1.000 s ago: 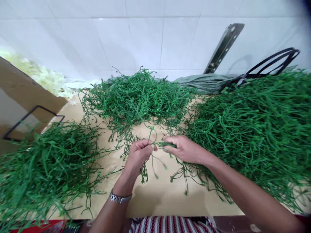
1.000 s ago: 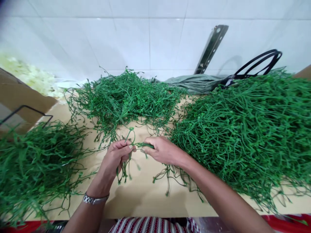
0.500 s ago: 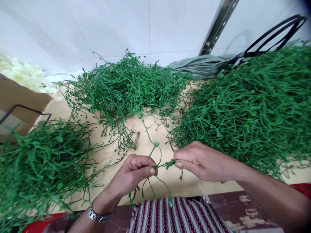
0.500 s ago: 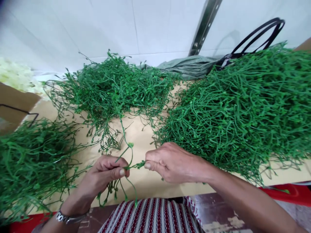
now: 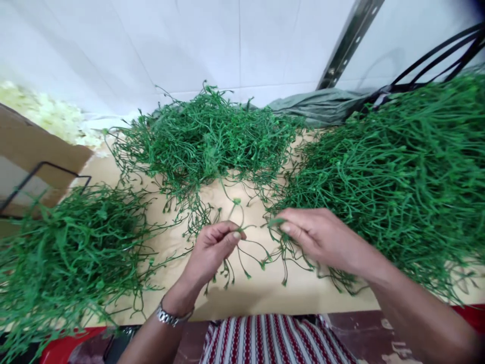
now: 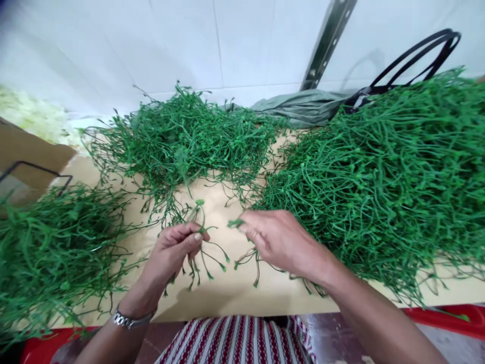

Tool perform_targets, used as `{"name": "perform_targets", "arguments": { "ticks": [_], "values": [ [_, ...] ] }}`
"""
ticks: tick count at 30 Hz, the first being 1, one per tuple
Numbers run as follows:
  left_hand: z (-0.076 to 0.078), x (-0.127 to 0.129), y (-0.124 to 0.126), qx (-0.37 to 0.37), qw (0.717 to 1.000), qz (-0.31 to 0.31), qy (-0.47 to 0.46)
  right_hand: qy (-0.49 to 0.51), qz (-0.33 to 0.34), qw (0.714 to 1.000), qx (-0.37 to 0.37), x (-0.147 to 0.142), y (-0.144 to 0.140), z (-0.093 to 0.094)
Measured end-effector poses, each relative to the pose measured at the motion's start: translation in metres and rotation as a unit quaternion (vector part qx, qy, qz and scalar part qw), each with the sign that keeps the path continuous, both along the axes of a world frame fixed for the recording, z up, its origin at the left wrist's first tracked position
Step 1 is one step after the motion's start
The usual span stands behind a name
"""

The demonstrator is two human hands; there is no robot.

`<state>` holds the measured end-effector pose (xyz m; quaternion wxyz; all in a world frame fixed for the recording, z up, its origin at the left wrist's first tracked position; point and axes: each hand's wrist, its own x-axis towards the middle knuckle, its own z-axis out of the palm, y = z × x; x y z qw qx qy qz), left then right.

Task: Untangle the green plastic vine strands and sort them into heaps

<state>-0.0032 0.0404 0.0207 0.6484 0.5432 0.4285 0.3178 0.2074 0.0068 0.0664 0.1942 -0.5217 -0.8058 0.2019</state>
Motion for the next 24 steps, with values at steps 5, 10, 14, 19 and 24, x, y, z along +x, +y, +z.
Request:
{"name": "perform_targets", "arguments": {
  "ticks": [5,10,14,19,24],
  "values": [
    [-0.009,0.008,0.0,-0.023,0.998,-0.012,-0.049,0.143,-0.034,0.986,-0.08,-0.008,0.001,-0.019],
    [-0.018,0.01,-0.001,-0.036,0.996,0.011,-0.083,0.298,-0.083,0.937,-0.165,-0.017,0.006,-0.043],
    [-0.021,0.014,-0.002,-0.017,0.996,0.027,-0.085,0.317,-0.084,0.922,-0.206,-0.029,0.008,-0.051],
    [-0.026,0.019,-0.004,0.092,0.991,0.083,-0.05,0.376,-0.069,0.874,-0.298,-0.042,0.005,-0.056],
    [-0.03,0.023,-0.004,0.06,0.987,0.13,-0.071,0.346,-0.095,0.88,-0.311,-0.049,0.003,-0.063]
  ]
}}
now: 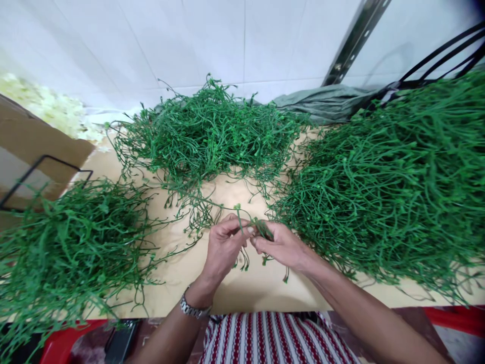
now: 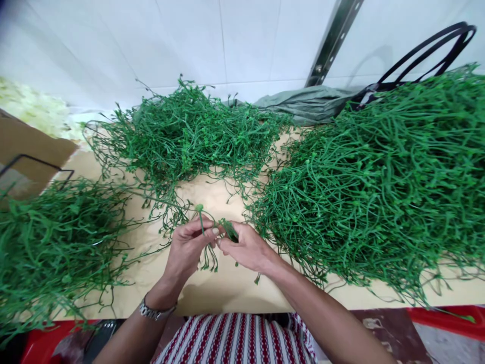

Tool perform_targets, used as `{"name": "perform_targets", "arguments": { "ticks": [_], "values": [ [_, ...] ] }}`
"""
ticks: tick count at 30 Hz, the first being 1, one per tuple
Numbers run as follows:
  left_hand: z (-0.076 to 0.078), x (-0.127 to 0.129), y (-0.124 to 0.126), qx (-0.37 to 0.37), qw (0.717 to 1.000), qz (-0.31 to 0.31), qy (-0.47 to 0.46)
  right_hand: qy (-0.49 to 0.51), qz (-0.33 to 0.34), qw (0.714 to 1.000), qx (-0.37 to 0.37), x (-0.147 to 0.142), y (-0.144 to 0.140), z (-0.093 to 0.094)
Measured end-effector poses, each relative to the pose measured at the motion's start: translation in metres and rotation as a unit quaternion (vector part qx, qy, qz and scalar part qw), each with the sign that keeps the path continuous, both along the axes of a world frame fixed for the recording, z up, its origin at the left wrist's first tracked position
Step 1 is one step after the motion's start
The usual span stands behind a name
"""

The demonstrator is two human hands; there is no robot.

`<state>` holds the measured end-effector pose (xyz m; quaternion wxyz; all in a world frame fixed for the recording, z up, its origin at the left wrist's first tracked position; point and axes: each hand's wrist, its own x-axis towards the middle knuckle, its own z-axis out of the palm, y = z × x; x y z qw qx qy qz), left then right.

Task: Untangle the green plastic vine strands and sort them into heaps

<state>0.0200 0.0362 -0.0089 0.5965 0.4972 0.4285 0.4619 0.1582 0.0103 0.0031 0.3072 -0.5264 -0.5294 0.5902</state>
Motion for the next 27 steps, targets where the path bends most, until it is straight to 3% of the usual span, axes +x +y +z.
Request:
{"name": "perform_targets", "arguments": {
  "ticks": [7,13,17,21,27],
  "values": [
    [0.012,0.004,0.007,-0.11,0.985,0.073,-0.112,-0.111,0.009,0.988,0.104,-0.001,0.001,-0.005],
    [0.019,0.01,0.016,-0.22,0.949,0.072,-0.215,-0.16,-0.016,0.967,0.199,-0.011,0.001,0.001],
    [0.014,0.019,0.019,-0.201,0.953,0.098,-0.203,-0.231,-0.037,0.92,0.315,-0.019,-0.002,-0.001],
    [0.007,0.027,0.018,-0.144,0.965,0.125,-0.18,-0.308,-0.037,0.884,0.349,-0.019,-0.004,-0.002],
    [0.007,0.031,0.014,-0.131,0.977,0.11,-0.131,-0.31,-0.029,0.898,0.311,-0.014,-0.009,0.008]
  ]
}}
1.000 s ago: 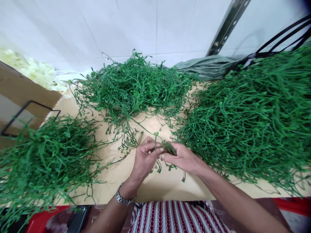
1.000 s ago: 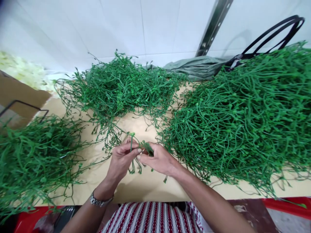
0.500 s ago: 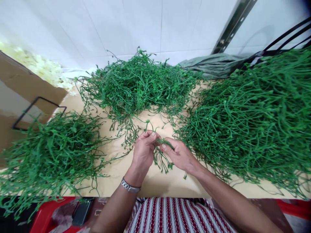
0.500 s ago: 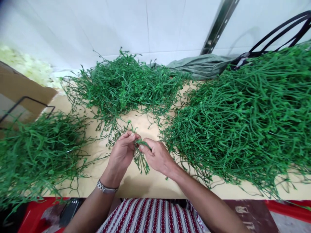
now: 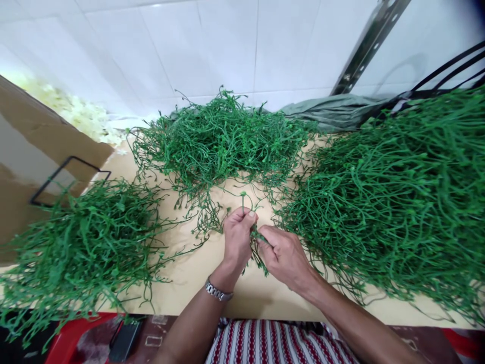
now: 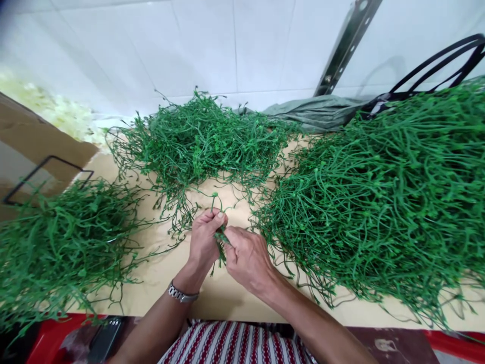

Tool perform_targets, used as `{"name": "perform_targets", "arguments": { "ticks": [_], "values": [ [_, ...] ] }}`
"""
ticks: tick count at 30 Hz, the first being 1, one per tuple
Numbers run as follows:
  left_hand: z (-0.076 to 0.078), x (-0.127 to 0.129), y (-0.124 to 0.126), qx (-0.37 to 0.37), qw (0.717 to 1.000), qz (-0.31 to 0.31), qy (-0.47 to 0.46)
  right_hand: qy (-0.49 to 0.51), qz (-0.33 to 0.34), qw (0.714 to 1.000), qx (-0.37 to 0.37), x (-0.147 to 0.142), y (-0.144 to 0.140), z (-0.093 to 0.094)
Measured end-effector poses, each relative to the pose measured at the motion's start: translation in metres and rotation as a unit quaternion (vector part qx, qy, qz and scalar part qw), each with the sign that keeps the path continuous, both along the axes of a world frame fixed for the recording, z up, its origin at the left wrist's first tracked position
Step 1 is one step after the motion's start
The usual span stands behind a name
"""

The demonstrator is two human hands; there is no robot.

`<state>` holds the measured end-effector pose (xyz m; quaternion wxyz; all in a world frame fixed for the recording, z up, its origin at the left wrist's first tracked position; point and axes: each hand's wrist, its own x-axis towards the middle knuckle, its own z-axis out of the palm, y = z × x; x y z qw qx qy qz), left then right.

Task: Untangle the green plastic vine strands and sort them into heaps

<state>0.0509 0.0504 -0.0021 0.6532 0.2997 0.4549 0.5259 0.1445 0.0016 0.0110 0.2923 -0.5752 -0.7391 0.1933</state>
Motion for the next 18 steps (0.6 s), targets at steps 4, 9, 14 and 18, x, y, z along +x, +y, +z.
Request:
{"name": "perform_targets", "arguments": {
  "ticks": [4,9,14,18],
  "values": [
    [0.002,0.002,-0.002,0.0,1.0,-0.022,0.002,0.042,-0.006,0.999,-0.027,0.001,-0.005,0.009],
    [0.003,0.006,-0.001,0.029,0.999,-0.038,0.0,0.081,-0.015,0.994,-0.072,0.008,-0.007,0.013],
    [0.006,0.009,0.002,0.022,0.998,-0.054,-0.022,0.11,-0.035,0.986,-0.117,0.028,0.006,0.01],
    [0.003,0.009,0.005,0.034,0.996,-0.077,0.008,0.136,-0.01,0.979,-0.152,0.035,0.012,0.004]
  ]
}}
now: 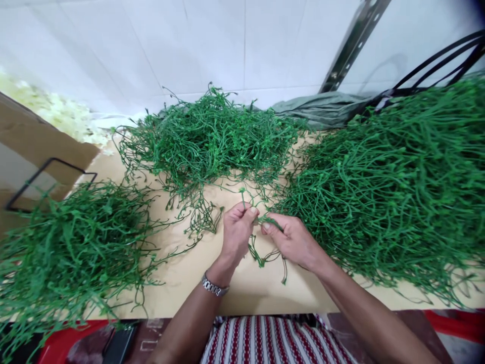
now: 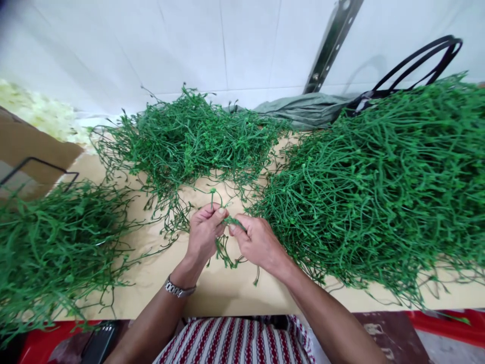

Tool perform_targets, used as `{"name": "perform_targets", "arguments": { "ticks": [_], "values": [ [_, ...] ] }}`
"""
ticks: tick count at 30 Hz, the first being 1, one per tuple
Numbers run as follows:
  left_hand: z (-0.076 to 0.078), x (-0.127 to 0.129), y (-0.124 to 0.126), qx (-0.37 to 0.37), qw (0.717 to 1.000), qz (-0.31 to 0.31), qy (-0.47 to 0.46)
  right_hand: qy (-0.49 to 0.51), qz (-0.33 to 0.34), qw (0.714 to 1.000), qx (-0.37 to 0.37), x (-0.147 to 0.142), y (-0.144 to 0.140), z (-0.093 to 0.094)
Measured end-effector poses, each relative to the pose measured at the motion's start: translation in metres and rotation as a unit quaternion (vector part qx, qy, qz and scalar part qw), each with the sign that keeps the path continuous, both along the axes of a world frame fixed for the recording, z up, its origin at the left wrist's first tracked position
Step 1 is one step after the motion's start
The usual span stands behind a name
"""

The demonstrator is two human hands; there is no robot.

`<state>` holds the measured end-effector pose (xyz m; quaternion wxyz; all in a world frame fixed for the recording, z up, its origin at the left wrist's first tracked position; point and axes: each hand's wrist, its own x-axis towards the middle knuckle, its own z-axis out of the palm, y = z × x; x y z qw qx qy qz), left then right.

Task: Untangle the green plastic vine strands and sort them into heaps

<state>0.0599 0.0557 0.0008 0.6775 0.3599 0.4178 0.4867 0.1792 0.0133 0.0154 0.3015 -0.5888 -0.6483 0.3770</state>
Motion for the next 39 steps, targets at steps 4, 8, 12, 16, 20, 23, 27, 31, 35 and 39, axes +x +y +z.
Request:
{"name": "perform_targets", "arguments": {
  "ticks": [4,8,12,16,20,23,27,31,35,39],
  "values": [
    [-0.004,0.0,0.002,0.04,0.998,0.015,0.042,0.05,-0.012,0.999,-0.005,-0.011,-0.008,0.001],
    [-0.001,0.001,0.002,0.078,0.994,0.022,0.077,-0.012,-0.04,0.999,0.035,-0.023,-0.018,0.008],
    [-0.001,0.001,0.004,0.081,0.992,0.022,0.093,-0.036,-0.035,0.997,0.058,-0.022,-0.023,0.012],
    [-0.005,-0.002,0.008,0.058,0.995,0.03,0.071,-0.016,-0.024,0.999,0.041,-0.013,-0.023,0.012],
    [0.0,-0.005,0.008,0.055,0.997,0.021,0.049,0.001,-0.01,1.0,0.003,-0.003,-0.018,0.006],
    [0.004,-0.006,0.005,0.057,0.998,-0.01,0.022,0.043,-0.013,0.999,-0.031,0.005,-0.011,0.001],
    [0.002,-0.006,0.002,0.067,0.998,-0.007,0.012,0.161,-0.024,0.983,-0.079,0.012,-0.005,-0.003],
    [-0.002,-0.005,-0.001,0.053,0.998,-0.006,-0.016,0.243,-0.043,0.966,-0.076,0.007,-0.005,-0.008],
    [-0.001,0.002,-0.004,0.015,0.997,0.019,-0.079,0.251,-0.046,0.967,-0.023,-0.011,-0.005,-0.01],
    [0.002,0.006,-0.007,-0.01,0.993,0.06,-0.103,0.249,-0.091,0.964,-0.024,-0.024,-0.004,-0.01]
  ]
}}
